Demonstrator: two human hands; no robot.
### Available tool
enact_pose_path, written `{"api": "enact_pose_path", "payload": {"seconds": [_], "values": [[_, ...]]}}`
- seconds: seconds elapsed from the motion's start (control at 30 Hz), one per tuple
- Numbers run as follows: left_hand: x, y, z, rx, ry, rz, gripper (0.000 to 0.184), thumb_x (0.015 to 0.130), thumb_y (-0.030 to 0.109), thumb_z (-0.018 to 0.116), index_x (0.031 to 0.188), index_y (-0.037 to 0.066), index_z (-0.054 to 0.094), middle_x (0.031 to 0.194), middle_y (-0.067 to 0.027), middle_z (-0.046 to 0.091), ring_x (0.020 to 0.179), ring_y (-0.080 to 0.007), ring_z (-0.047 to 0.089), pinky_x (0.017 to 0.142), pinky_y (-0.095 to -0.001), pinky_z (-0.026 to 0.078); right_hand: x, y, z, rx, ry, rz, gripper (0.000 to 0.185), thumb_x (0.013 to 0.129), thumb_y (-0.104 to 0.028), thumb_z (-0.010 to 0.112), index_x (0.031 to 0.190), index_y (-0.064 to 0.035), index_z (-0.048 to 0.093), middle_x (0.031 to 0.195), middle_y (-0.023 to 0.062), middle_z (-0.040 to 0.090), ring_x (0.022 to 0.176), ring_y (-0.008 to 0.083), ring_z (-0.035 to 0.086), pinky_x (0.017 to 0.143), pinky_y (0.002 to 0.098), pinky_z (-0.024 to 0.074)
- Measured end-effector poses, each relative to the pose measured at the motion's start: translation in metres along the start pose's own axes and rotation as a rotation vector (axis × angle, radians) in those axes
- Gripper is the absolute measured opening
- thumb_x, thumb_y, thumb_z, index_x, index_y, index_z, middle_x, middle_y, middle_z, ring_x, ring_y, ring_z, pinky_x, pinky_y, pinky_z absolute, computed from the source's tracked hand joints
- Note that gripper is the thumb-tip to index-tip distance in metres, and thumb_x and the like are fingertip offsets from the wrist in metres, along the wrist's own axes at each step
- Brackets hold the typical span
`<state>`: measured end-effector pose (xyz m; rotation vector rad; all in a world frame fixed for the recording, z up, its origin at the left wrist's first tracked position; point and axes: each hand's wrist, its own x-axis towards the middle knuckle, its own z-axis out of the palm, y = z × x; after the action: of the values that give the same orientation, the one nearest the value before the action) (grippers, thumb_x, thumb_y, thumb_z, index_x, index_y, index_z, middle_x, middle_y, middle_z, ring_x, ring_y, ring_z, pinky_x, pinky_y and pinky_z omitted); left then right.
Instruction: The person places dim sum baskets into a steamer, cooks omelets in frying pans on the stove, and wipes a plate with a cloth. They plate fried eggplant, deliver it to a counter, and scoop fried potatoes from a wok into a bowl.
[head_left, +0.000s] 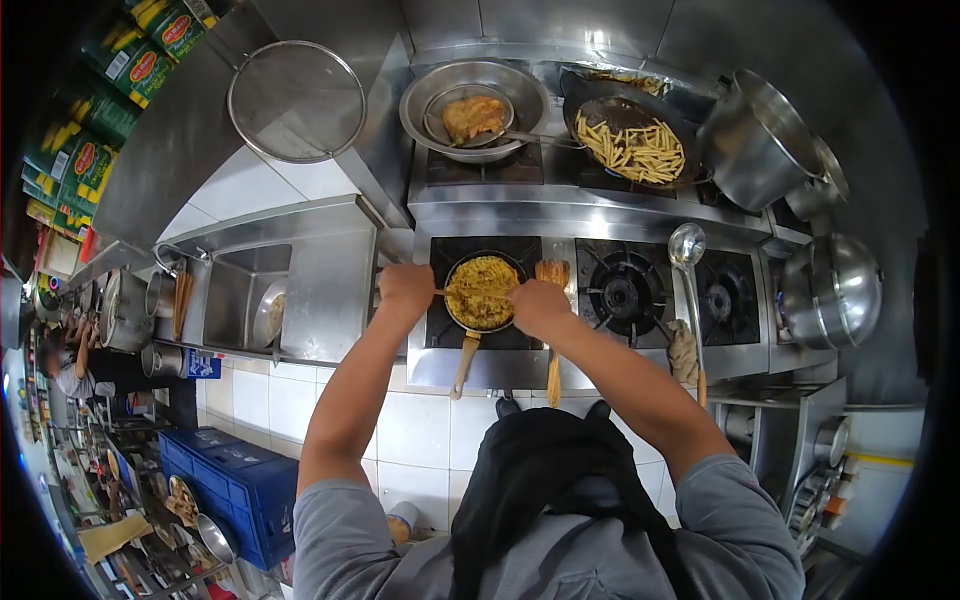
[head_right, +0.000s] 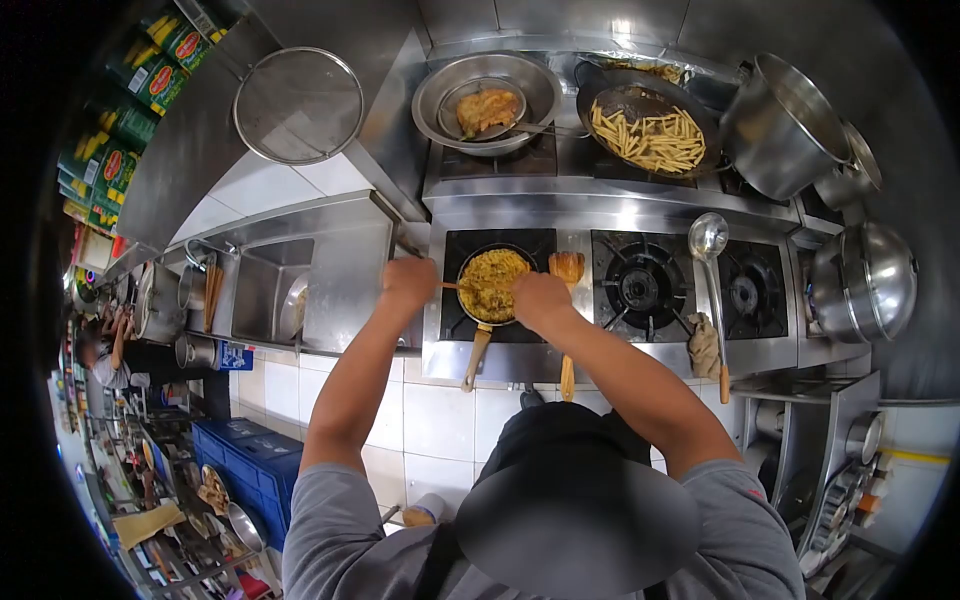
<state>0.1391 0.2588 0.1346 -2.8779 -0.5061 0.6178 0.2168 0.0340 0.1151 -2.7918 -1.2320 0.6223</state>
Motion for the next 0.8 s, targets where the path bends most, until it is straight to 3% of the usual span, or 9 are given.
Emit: {"api": "enact_pose_path", "payload": {"seconds": [0.13,0.2,0.3,0.43,0.5,0.67,0.73,0.77,0.8], "values": [[0.007,0.005,0.029,0.047,0.017,-0.059,0.021,0.090,0.020,0.059,0.100,0.012,0.075,0.099,-0.0116,0.074,0.092,-0.0300,0.072,0.075,-0.0403,0.057,-0.002,0.005,0.015,0.036,-0.028,0.031,0.021,0.085,-0.013,0.055,0.095,-0.0051,0.073,0.099,0.0165,0.072,0.092,0.0312,0.071,0.077,0.0415,0.0569],[0.006,-0.014,0.024,-0.114,0.027,-0.057,0.021,0.088,0.021,0.060,0.096,0.007,0.074,0.096,-0.0163,0.073,0.093,-0.0324,0.072,0.075,-0.0428,0.057,-0.013,0.013,0.006,0.041,0.014,0.023,0.021,0.085,-0.012,0.055,0.095,-0.0049,0.072,0.098,0.0163,0.072,0.092,0.0311,0.071,0.077,0.0415,0.0568],[-0.003,0.008,0.015,-0.146,0.058,0.000,0.021,0.089,0.026,0.062,0.093,0.009,0.074,0.095,-0.0143,0.073,0.092,-0.0306,0.072,0.076,-0.0427,0.057,-0.019,0.018,0.006,0.019,0.046,0.037,0.021,0.085,-0.012,0.054,0.095,-0.0047,0.072,0.098,0.0161,0.071,0.093,0.0311,0.070,0.078,0.0416,0.0566],[0.022,0.029,0.058,-0.081,0.138,0.011,0.023,0.089,0.031,0.064,0.091,0.010,0.074,0.094,-0.0136,0.073,0.090,-0.0305,0.072,0.076,-0.0430,0.056,-0.015,0.036,0.014,0.017,0.037,0.080,0.020,0.085,-0.013,0.057,0.094,-0.0046,0.072,0.094,0.0166,0.071,0.090,0.0319,0.071,0.077,0.0419,0.0567],[0.025,0.016,0.058,-0.178,0.081,-0.094,0.025,0.090,0.034,0.064,0.092,0.010,0.073,0.095,-0.0142,0.073,0.090,-0.0308,0.072,0.075,-0.0437,0.056,-0.031,0.043,0.001,0.038,0.081,0.088,0.020,0.084,-0.013,0.057,0.094,-0.0044,0.072,0.093,0.0165,0.071,0.090,0.0320,0.071,0.077,0.0419,0.0567],[0.011,0.037,0.055,-0.177,0.094,0.064,0.027,0.091,0.034,0.061,0.099,0.011,0.073,0.096,-0.0136,0.072,0.092,-0.0330,0.071,0.077,-0.0443,0.056,-0.040,0.057,0.000,0.030,0.062,0.090,0.021,0.084,-0.013,0.057,0.095,-0.0034,0.072,0.091,0.0172,0.072,0.091,0.0324,0.070,0.077,0.0425,0.0567],[0.002,0.028,0.073,-0.242,0.060,-0.091,0.024,0.089,0.035,0.063,0.096,0.015,0.074,0.096,-0.0124,0.072,0.092,-0.0334,0.071,0.077,-0.0460,0.056,-0.040,0.065,-0.007,0.035,-0.069,0.193,0.035,0.083,-0.013,0.059,0.116,-0.0127,0.070,0.107,0.0181,0.069,0.097,0.0337,0.068,0.083,0.0434,0.0552],[-0.008,0.011,0.080,-0.437,0.095,-0.105,0.023,0.087,0.034,0.064,0.095,0.015,0.075,0.097,-0.0122,0.073,0.091,-0.0330,0.071,0.075,-0.0451,0.056,-0.047,0.074,-0.007,0.038,-0.064,0.195,0.035,0.083,-0.013,0.059,0.116,-0.0127,0.070,0.107,0.0181,0.069,0.097,0.0337,0.068,0.083,0.0434,0.0552],[-0.024,-0.011,0.092,-0.629,0.121,-0.115,0.022,0.086,0.033,0.066,0.094,0.015,0.076,0.098,-0.0120,0.073,0.091,-0.0326,0.071,0.073,-0.0443,0.057,-0.062,0.088,-0.004,0.200,0.081,0.130,0.032,0.086,-0.013,0.056,0.114,-0.0101,0.071,0.105,0.0180,0.070,0.096,0.0337,0.068,0.083,0.0432,0.0550]]}}
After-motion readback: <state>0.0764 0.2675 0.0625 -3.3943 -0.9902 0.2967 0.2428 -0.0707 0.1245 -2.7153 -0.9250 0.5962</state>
